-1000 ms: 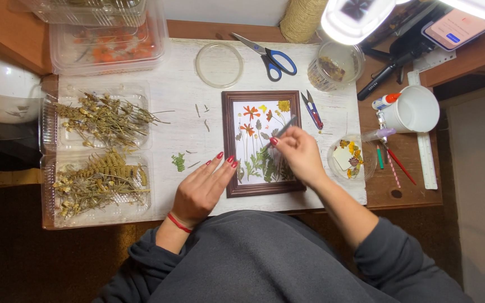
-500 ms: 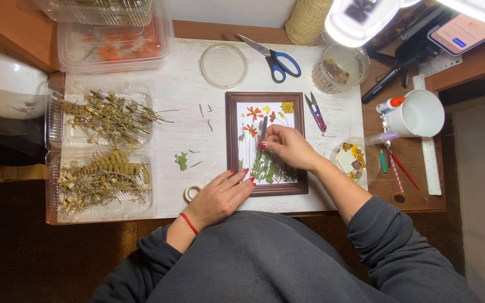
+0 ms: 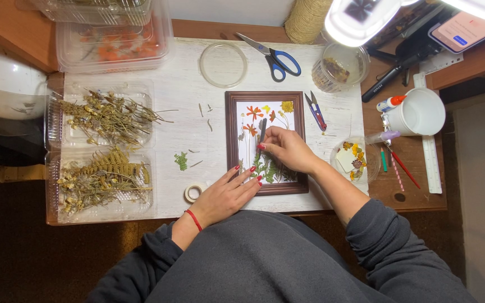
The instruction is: The person is seen arranging dried flowers in a photo frame.
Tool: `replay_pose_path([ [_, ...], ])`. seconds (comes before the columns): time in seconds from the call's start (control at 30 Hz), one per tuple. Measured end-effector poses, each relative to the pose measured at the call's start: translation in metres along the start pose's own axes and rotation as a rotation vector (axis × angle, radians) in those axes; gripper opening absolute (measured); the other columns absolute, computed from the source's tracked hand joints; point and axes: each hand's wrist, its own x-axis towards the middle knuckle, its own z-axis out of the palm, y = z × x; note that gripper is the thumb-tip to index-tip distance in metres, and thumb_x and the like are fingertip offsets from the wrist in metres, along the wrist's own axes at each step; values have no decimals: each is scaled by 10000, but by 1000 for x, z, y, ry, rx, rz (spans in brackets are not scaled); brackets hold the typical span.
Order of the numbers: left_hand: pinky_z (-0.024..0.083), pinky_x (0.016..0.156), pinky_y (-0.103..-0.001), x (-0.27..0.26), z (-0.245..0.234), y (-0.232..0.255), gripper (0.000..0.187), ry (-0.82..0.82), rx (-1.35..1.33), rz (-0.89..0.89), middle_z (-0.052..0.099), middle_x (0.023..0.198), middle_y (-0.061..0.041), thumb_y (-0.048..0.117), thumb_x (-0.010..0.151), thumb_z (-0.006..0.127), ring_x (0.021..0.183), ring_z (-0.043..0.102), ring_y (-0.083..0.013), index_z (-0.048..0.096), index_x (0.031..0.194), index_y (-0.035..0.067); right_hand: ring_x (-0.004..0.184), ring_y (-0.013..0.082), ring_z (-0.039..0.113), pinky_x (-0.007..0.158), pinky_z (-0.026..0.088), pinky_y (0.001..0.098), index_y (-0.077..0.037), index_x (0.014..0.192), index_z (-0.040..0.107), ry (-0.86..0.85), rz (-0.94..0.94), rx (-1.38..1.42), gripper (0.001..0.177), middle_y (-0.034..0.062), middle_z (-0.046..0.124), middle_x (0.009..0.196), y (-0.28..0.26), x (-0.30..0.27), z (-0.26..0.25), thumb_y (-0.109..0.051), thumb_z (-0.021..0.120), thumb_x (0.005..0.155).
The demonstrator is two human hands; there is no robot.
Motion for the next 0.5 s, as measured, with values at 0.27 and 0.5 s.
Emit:
replay_pose_path([
  [0.27,315,1226,-489,2,-1,0,423,-31,-2,0,569,1460,-43,241,1017,498,1464,421,-228,579,1406,95,739,43,603,657,500,234,-7,1009,657,5,-21,-42,95,10,706,848,-2,0,0,-85,682,961],
  [0.5,332,1210,-490,4,-1,1,410,-26,-1,20,561,1472,-42,256,1016,500,1437,444,-231,590,1385,104,720,46,602,627,495,243,-12,1019,660,27,13,-75,125,13,708,847,-7,-2,1,-112,694,952],
])
